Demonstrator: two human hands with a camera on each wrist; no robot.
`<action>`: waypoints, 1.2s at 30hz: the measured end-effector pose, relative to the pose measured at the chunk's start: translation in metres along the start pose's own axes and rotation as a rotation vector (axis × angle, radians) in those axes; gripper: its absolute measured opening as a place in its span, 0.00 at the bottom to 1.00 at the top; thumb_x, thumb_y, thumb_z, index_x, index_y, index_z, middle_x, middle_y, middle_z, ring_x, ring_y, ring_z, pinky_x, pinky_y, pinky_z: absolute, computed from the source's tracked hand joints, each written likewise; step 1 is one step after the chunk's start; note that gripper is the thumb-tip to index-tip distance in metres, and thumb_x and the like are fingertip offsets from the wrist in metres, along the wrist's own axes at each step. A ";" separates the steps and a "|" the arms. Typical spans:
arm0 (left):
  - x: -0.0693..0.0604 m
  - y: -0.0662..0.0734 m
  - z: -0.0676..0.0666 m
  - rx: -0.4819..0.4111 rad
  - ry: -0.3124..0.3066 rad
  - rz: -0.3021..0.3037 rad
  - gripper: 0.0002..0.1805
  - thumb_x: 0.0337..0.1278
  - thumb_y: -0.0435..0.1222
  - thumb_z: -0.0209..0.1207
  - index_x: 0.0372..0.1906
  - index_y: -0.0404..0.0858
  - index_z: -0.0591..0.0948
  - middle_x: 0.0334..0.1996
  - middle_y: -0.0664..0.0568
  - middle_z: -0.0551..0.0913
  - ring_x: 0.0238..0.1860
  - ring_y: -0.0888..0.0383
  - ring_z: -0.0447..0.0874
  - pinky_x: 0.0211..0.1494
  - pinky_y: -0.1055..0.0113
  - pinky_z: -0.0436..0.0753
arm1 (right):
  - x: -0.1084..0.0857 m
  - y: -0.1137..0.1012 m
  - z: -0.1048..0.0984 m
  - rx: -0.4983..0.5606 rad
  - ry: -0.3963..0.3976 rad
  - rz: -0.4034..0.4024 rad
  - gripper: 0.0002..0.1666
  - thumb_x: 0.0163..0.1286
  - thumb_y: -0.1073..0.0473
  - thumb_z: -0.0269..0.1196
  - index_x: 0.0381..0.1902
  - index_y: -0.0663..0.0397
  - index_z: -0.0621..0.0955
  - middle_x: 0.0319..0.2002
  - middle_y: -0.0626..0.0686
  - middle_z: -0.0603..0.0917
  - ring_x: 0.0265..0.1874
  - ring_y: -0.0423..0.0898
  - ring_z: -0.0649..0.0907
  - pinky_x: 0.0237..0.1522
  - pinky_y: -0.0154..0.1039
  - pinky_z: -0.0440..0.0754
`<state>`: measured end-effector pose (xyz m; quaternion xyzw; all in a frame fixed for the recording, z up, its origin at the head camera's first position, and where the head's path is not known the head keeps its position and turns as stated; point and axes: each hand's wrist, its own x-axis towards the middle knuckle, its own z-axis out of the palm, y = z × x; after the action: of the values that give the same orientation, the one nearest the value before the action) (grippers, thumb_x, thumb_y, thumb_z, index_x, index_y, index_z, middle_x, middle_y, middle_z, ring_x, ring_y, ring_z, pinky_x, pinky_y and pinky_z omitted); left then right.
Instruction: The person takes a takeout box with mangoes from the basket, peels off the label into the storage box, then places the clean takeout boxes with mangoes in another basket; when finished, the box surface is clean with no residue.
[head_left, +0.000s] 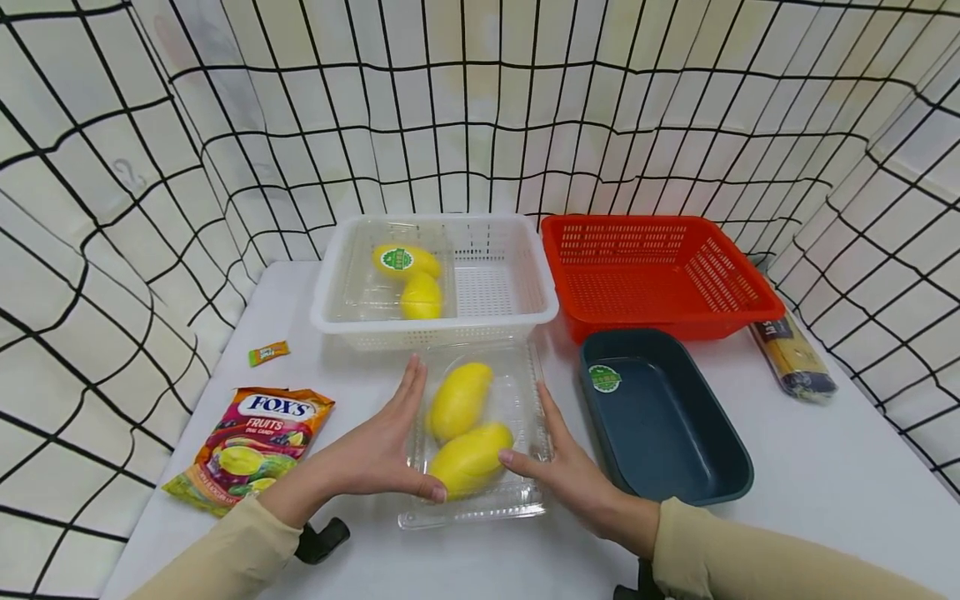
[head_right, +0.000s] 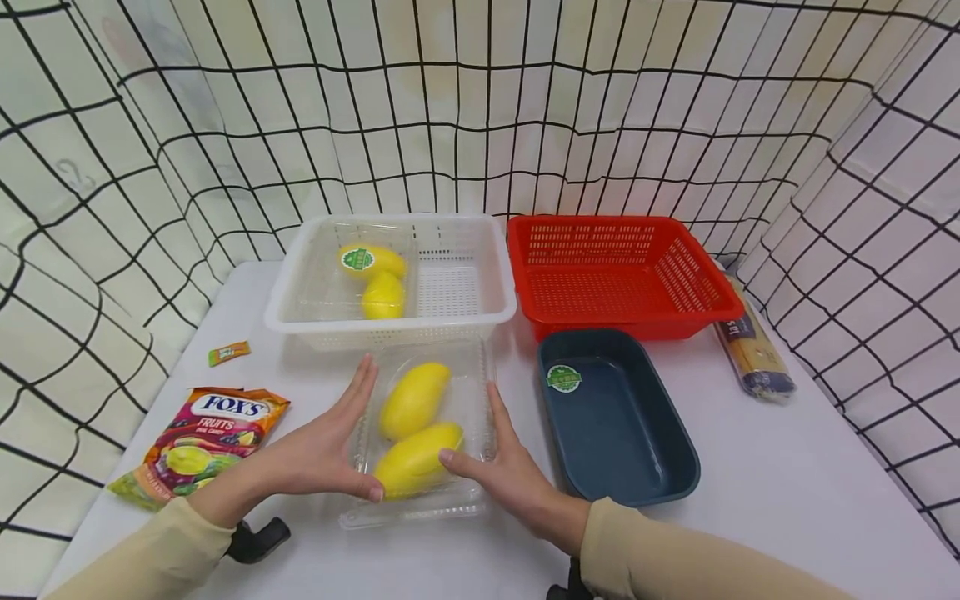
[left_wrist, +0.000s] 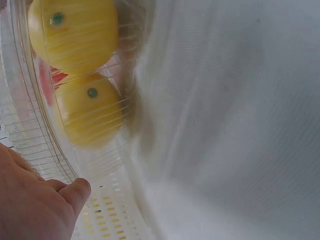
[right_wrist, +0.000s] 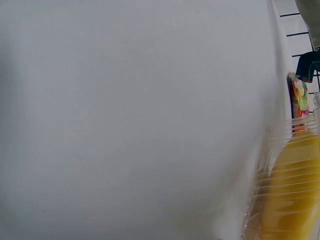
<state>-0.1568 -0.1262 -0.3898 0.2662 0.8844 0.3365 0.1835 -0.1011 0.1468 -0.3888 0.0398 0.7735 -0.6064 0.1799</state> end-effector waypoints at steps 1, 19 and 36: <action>0.000 -0.001 0.000 -0.003 -0.001 0.002 0.83 0.36 0.65 0.76 0.81 0.37 0.29 0.82 0.40 0.22 0.83 0.34 0.38 0.78 0.36 0.59 | 0.000 0.001 0.000 0.016 -0.001 -0.001 0.63 0.65 0.50 0.71 0.83 0.23 0.41 0.84 0.60 0.43 0.79 0.69 0.54 0.73 0.75 0.56; -0.004 0.001 -0.002 0.026 -0.023 -0.018 0.83 0.38 0.67 0.74 0.81 0.34 0.29 0.82 0.41 0.20 0.83 0.35 0.40 0.78 0.38 0.61 | -0.004 0.000 0.002 -0.035 0.003 -0.023 0.59 0.68 0.49 0.67 0.83 0.24 0.42 0.84 0.58 0.42 0.76 0.71 0.62 0.70 0.75 0.61; -0.010 0.012 -0.009 0.129 0.172 0.023 0.65 0.54 0.62 0.68 0.83 0.37 0.44 0.84 0.41 0.33 0.82 0.37 0.51 0.75 0.41 0.70 | -0.014 -0.014 -0.002 -0.120 0.029 0.007 0.59 0.67 0.48 0.67 0.83 0.26 0.42 0.84 0.56 0.42 0.74 0.70 0.66 0.69 0.70 0.70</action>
<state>-0.1496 -0.1291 -0.3733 0.2578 0.9136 0.3027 0.0855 -0.0925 0.1472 -0.3705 0.0407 0.8108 -0.5576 0.1730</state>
